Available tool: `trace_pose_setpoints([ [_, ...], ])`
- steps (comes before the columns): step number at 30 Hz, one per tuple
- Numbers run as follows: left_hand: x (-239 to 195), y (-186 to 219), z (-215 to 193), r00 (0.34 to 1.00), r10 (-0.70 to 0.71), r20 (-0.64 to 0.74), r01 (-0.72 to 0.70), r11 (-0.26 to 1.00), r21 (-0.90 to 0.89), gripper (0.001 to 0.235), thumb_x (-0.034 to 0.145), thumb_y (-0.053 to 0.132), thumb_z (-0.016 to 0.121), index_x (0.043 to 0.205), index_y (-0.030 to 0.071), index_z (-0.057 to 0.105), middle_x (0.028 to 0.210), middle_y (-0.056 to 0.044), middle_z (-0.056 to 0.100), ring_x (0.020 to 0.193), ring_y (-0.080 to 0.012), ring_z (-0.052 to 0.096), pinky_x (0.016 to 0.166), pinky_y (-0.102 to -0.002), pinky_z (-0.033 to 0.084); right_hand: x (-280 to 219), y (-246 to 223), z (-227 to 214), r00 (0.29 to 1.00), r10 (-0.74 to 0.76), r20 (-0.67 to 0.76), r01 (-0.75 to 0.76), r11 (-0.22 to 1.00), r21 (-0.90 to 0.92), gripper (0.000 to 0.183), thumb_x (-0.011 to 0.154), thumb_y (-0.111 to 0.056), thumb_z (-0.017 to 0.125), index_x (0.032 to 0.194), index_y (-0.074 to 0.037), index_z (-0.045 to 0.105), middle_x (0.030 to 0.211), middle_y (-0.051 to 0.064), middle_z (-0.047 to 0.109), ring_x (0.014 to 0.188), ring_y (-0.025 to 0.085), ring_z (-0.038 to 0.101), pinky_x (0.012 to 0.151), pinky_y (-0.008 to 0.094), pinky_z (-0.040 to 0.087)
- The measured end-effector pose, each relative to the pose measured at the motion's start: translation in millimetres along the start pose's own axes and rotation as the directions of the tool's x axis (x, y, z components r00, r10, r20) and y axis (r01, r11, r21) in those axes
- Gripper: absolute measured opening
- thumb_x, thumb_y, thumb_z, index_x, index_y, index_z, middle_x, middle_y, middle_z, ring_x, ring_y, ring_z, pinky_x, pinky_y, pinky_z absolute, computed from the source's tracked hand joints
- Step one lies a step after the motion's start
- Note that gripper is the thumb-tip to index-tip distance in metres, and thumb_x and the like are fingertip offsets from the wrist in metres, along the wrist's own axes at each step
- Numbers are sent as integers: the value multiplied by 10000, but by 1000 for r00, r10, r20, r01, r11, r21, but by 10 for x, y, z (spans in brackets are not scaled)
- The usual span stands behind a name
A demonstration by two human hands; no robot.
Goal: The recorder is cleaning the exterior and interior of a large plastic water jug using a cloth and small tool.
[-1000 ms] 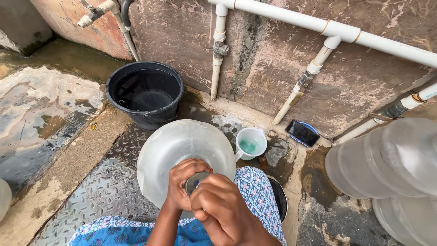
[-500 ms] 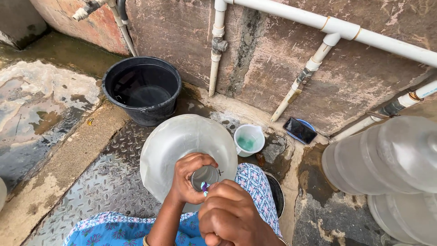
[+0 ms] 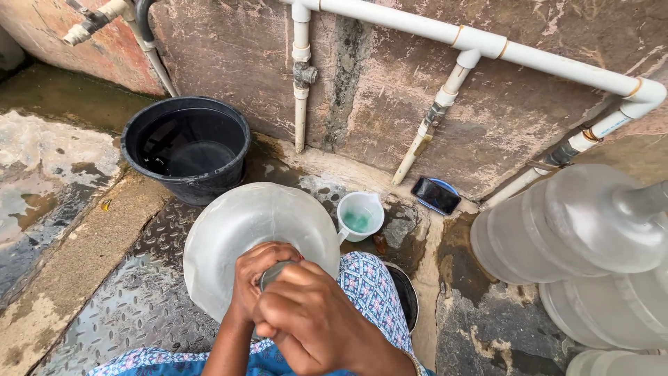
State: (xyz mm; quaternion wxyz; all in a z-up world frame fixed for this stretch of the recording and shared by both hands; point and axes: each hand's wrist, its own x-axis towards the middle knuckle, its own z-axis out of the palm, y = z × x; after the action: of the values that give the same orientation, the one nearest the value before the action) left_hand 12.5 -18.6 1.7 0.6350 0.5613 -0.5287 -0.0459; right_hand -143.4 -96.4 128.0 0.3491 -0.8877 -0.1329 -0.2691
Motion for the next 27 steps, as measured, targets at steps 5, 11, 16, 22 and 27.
trace_pose_setpoints([
  [5,1,-17,33,999,24,-38,-25,999,-20,991,796,963,357,982,47,686,933,-81,731,956,-282,752,926,-408,568,-32,292,275,999,53,13,-52,995,-80,143,899,-144,668,843,-80,553,829,70,628,853,270,558,840,433,434],
  [11,-26,245,131,985,-57,-165,91,975,204,977,857,918,381,1005,-14,636,1007,-155,750,1037,-352,743,1055,-507,537,-90,304,340,993,115,-13,-115,993,-23,156,927,-163,665,844,-78,564,825,69,630,826,255,545,833,435,432],
  [16,-367,-26,267,945,6,-326,42,989,139,978,930,897,167,1219,54,570,1163,-80,716,1205,-290,685,1226,-504,398,-106,318,384,986,165,-1,-165,986,-8,168,950,-177,647,835,-82,570,803,63,626,807,251,546,786,436,423],
  [22,-109,126,84,963,-84,-257,143,964,223,792,943,809,352,1122,88,630,1123,-84,715,1177,-289,699,1000,-413,544,-63,310,337,992,109,-66,-111,993,-37,200,1032,-222,617,901,-75,581,869,66,626,879,265,583,822,436,445],
  [27,57,331,-21,981,-95,-169,145,940,308,656,804,573,682,1189,48,605,1193,-122,698,1157,-309,684,951,-431,540,-69,289,284,988,127,-89,-131,991,-35,172,1060,-234,602,993,-78,630,972,65,656,927,260,633,867,436,459],
])
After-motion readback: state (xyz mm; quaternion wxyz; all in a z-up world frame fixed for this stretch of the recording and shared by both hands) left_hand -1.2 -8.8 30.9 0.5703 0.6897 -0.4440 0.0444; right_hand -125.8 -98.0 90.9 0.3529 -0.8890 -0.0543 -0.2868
